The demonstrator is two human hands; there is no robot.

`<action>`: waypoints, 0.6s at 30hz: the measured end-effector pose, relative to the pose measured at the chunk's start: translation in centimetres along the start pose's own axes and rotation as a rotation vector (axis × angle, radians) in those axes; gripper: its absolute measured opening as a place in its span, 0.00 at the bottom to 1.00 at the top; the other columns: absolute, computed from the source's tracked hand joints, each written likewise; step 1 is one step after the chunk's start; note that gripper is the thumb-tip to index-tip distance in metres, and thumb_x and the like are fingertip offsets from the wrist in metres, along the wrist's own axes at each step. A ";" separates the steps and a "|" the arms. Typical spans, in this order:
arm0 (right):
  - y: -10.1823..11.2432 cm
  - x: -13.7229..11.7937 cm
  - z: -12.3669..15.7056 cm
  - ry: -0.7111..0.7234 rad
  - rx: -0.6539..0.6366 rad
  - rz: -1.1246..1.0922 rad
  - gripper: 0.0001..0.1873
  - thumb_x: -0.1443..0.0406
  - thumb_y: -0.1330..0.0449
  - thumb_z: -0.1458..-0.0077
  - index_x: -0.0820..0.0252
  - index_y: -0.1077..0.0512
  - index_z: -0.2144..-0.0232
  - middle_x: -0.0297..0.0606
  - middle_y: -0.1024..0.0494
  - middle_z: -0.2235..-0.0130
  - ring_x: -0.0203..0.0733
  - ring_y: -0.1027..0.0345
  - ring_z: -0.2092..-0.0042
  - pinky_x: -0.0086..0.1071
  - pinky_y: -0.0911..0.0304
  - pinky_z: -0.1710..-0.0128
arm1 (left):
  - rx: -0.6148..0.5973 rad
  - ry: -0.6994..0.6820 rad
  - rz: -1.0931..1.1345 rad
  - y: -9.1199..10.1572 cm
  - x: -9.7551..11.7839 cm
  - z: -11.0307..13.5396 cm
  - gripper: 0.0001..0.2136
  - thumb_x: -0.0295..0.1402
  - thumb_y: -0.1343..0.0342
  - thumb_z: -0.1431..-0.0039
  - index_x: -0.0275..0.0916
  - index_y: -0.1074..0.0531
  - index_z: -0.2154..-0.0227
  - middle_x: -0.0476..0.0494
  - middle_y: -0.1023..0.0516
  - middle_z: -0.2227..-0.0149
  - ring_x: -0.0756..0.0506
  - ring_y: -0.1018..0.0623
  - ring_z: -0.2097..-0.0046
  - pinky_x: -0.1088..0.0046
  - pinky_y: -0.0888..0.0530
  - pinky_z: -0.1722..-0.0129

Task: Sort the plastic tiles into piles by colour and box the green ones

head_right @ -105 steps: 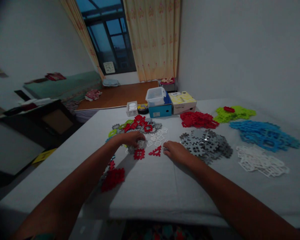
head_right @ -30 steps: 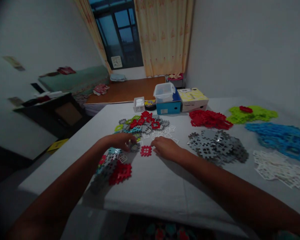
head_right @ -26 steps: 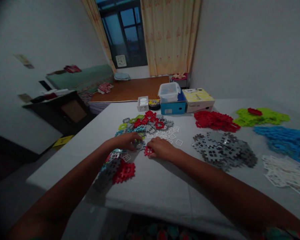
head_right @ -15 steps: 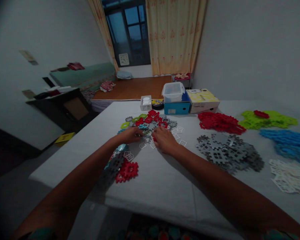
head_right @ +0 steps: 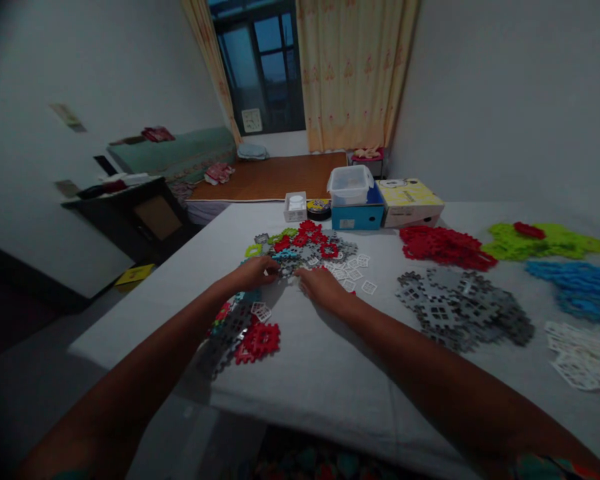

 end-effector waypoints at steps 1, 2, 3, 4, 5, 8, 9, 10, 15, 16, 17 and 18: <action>0.7 1.1 0.2 -0.051 0.036 -0.102 0.16 0.68 0.48 0.40 0.62 0.29 0.51 0.44 0.20 0.61 0.43 0.27 0.58 0.32 0.37 0.58 | 0.002 0.008 0.027 0.0 0.1 -0.2 0.06 0.29 0.47 0.49 0.37 0.25 0.70 0.46 0.23 0.70 0.47 0.26 0.68 0.75 0.34 0.67; 1.3 2.1 0.5 -0.093 0.063 -0.204 0.15 0.68 0.49 0.40 0.63 0.29 0.53 0.42 0.20 0.63 0.42 0.26 0.60 0.31 0.36 0.60 | 0.000 0.016 0.058 0.0 0.3 -0.5 0.07 0.29 0.48 0.48 0.37 0.25 0.70 0.47 0.23 0.71 0.48 0.27 0.69 0.75 0.34 0.68; 1.6 3.0 0.8 -0.122 0.076 -0.301 0.14 0.68 0.49 0.40 0.63 0.29 0.54 0.40 0.20 0.65 0.40 0.26 0.63 0.30 0.35 0.62 | -0.005 0.021 0.092 -0.1 0.5 -0.9 0.07 0.30 0.48 0.48 0.36 0.26 0.70 0.48 0.24 0.72 0.48 0.27 0.70 0.76 0.34 0.69; 1.7 3.7 1.1 -0.141 0.071 -0.386 0.14 0.68 0.50 0.41 0.63 0.29 0.56 0.39 0.20 0.67 0.39 0.26 0.64 0.30 0.35 0.63 | -0.013 0.023 0.130 -0.2 0.8 -1.2 0.07 0.30 0.49 0.47 0.36 0.26 0.70 0.49 0.24 0.73 0.49 0.28 0.70 0.76 0.35 0.69; 1.7 4.4 1.4 -0.158 0.068 -0.454 0.13 0.69 0.51 0.41 0.63 0.29 0.57 0.38 0.20 0.67 0.38 0.26 0.66 0.29 0.34 0.65 | -0.026 0.023 0.168 -0.3 1.0 -1.6 0.07 0.31 0.49 0.47 0.36 0.26 0.69 0.49 0.25 0.73 0.49 0.28 0.70 0.76 0.35 0.70; 2.3 5.9 2.6 -0.187 0.098 -0.551 0.13 0.69 0.49 0.43 0.62 0.29 0.57 0.36 0.21 0.70 0.38 0.26 0.67 0.29 0.34 0.67 | -0.087 -0.010 0.259 -1.1 2.4 -2.6 0.09 0.32 0.48 0.46 0.35 0.27 0.64 0.49 0.23 0.70 0.49 0.27 0.69 0.77 0.34 0.70; 2.6 6.1 3.1 -0.185 0.114 -0.557 0.13 0.68 0.48 0.44 0.62 0.29 0.58 0.36 0.21 0.70 0.38 0.26 0.68 0.29 0.34 0.67 | -0.119 -0.027 0.264 -1.5 2.9 -2.9 0.10 0.32 0.48 0.46 0.35 0.27 0.62 0.48 0.23 0.69 0.49 0.26 0.68 0.77 0.34 0.70; 3.2 6.2 3.7 -0.176 0.129 -0.557 0.12 0.68 0.47 0.45 0.62 0.28 0.59 0.36 0.21 0.70 0.39 0.26 0.68 0.30 0.34 0.67 | -0.154 -0.041 0.256 -1.9 3.5 -3.2 0.12 0.31 0.48 0.46 0.36 0.28 0.60 0.48 0.23 0.68 0.49 0.26 0.68 0.77 0.33 0.70; 8.5 8.0 9.3 -0.156 0.269 -0.415 0.11 0.60 0.43 0.46 0.58 0.25 0.63 0.37 0.20 0.65 0.39 0.27 0.65 0.33 0.33 0.62 | -0.156 0.012 0.042 -1.7 4.8 -4.1 0.19 0.34 0.47 0.43 0.37 0.32 0.48 0.44 0.21 0.64 0.47 0.24 0.65 0.75 0.32 0.67; 10.0 9.1 11.4 -0.184 0.313 -0.350 0.12 0.59 0.43 0.45 0.57 0.25 0.64 0.37 0.20 0.64 0.40 0.27 0.64 0.34 0.34 0.61 | -0.132 0.010 -0.006 -1.1 4.8 -4.0 0.19 0.35 0.47 0.43 0.38 0.31 0.48 0.43 0.21 0.62 0.46 0.23 0.63 0.74 0.31 0.66; 11.6 10.7 13.8 -0.228 0.356 -0.281 0.12 0.57 0.43 0.45 0.57 0.24 0.64 0.38 0.20 0.63 0.42 0.27 0.63 0.35 0.34 0.59 | -0.109 -0.003 -0.041 -0.5 4.9 -3.6 0.18 0.37 0.47 0.42 0.39 0.30 0.49 0.42 0.21 0.60 0.45 0.23 0.61 0.73 0.30 0.63; 13.1 12.5 16.6 -0.290 0.400 -0.208 0.13 0.56 0.43 0.45 0.55 0.24 0.64 0.38 0.20 0.61 0.44 0.27 0.61 0.36 0.34 0.59 | -0.088 -0.024 -0.060 0.2 4.8 -3.0 0.17 0.38 0.48 0.41 0.40 0.30 0.50 0.41 0.22 0.57 0.44 0.23 0.58 0.72 0.30 0.60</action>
Point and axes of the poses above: each hand's wrist, its own z-axis away from the middle knuckle, its own y-axis out of the back of the hand, x = y × z, the point moved 9 cm from there along -z, towards the middle knuckle
